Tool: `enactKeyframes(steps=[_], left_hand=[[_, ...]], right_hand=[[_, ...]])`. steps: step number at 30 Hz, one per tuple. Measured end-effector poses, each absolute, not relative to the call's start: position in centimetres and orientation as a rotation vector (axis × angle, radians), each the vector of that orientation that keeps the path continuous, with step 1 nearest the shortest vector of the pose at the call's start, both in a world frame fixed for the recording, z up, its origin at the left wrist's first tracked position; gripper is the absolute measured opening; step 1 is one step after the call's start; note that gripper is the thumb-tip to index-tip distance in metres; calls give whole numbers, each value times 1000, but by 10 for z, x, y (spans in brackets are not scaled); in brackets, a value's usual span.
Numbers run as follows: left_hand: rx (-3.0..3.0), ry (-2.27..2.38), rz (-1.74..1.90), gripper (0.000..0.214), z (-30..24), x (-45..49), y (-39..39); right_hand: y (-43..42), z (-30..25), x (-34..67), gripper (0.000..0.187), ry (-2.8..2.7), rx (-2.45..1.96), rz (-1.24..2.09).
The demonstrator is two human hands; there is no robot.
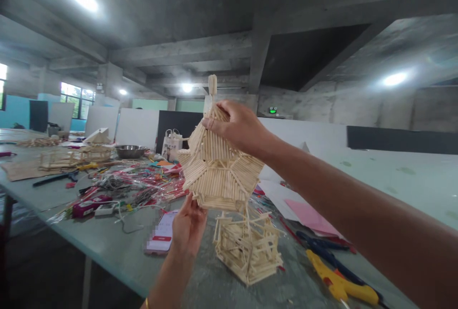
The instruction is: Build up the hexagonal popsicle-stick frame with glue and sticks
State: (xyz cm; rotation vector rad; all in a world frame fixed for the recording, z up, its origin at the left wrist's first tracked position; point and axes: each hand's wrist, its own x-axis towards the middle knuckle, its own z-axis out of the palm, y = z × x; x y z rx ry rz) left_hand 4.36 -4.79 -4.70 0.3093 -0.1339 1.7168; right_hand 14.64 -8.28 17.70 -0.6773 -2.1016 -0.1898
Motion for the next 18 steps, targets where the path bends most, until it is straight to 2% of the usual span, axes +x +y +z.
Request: enactKeyframes(steps=[8, 11, 13, 18], left_hand=[[423, 23, 1638, 35, -17, 20, -19], [452, 86, 1613, 38, -4, 5, 6], [500, 106, 1575, 41, 1, -4, 27], [655, 242, 1512, 40, -4, -17, 85]], right_hand=[[-49, 207, 157, 31, -2167, -616, 181], [-27, 213, 160, 33, -2158, -615, 238], [-9, 210, 162, 38, -2144, -598, 200], [38, 174, 166, 49, -2114, -564, -130]])
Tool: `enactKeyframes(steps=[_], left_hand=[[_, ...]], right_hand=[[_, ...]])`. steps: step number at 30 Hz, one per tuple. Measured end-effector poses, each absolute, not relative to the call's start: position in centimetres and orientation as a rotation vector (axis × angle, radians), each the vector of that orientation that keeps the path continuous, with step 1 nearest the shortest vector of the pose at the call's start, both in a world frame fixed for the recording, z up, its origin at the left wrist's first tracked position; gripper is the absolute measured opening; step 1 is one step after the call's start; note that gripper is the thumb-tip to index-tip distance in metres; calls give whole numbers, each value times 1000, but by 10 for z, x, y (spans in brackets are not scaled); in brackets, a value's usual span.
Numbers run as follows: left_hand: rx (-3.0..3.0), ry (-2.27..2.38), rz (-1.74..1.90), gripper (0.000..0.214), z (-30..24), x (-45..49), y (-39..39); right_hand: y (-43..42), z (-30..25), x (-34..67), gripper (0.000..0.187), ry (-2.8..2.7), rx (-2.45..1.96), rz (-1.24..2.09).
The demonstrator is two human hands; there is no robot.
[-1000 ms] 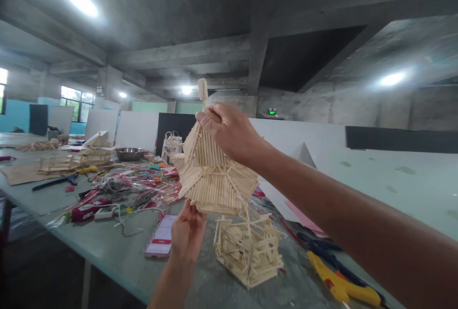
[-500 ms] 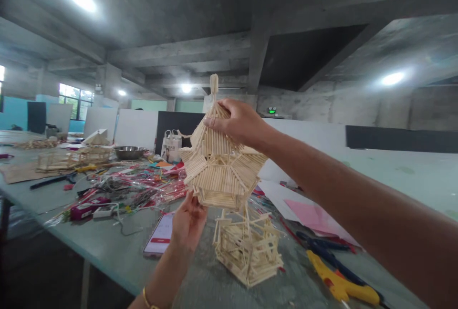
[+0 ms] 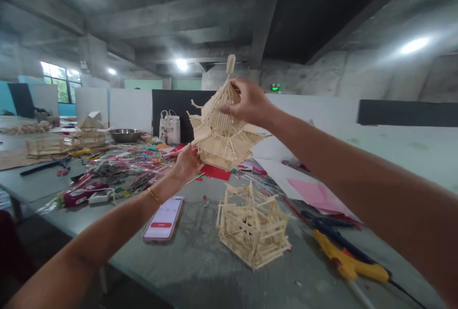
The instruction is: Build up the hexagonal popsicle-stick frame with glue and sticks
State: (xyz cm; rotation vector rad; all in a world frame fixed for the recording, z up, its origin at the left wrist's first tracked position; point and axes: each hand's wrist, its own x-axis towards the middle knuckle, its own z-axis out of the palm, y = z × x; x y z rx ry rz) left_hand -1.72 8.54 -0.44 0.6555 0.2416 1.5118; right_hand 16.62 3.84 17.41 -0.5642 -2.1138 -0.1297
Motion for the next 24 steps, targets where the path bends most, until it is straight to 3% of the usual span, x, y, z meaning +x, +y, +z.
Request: enactKeyframes(steps=[9, 24], left_hand=[[852, 550, 1415, 37, -31, -38, 177], [839, 668, 1283, 47, -47, -49, 213]], right_hand=[[124, 102, 183, 64, -2046, -507, -71], [187, 119, 177, 55, -2124, -549, 175]])
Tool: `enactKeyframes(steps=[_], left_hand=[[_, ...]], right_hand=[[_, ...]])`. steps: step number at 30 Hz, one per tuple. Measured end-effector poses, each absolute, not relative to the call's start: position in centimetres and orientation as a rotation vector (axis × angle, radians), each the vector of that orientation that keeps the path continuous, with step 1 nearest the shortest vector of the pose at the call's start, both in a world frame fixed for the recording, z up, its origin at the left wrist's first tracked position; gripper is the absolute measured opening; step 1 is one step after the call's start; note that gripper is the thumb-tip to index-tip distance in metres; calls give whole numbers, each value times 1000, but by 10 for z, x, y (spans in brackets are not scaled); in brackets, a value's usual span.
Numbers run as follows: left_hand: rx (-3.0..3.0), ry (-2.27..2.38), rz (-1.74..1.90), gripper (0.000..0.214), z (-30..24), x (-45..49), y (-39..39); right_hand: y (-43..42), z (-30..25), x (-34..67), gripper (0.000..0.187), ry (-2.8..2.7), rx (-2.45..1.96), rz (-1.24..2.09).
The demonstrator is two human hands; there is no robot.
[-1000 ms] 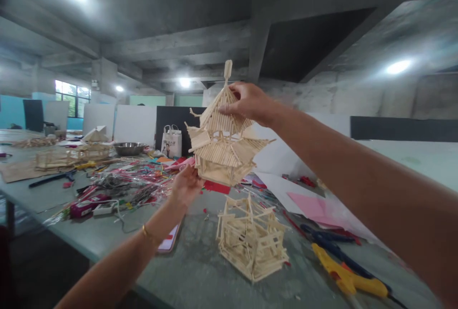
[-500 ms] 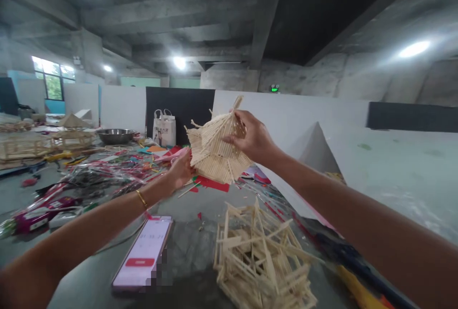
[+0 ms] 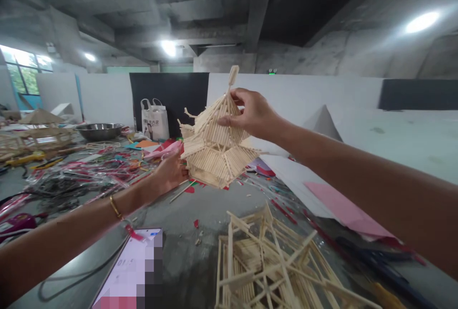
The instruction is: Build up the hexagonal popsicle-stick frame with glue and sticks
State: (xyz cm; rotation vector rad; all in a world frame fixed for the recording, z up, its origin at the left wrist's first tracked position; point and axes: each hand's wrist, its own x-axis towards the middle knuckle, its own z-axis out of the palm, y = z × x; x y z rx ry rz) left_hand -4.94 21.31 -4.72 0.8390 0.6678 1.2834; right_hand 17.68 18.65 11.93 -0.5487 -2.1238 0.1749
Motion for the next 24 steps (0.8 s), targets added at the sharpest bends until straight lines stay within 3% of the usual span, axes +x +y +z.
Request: enactKeyframes(steps=[24], left_hand=[[804, 588, 1364, 33, -36, -46, 189]], right_hand=[[151, 125, 182, 60, -2110, -567, 68]])
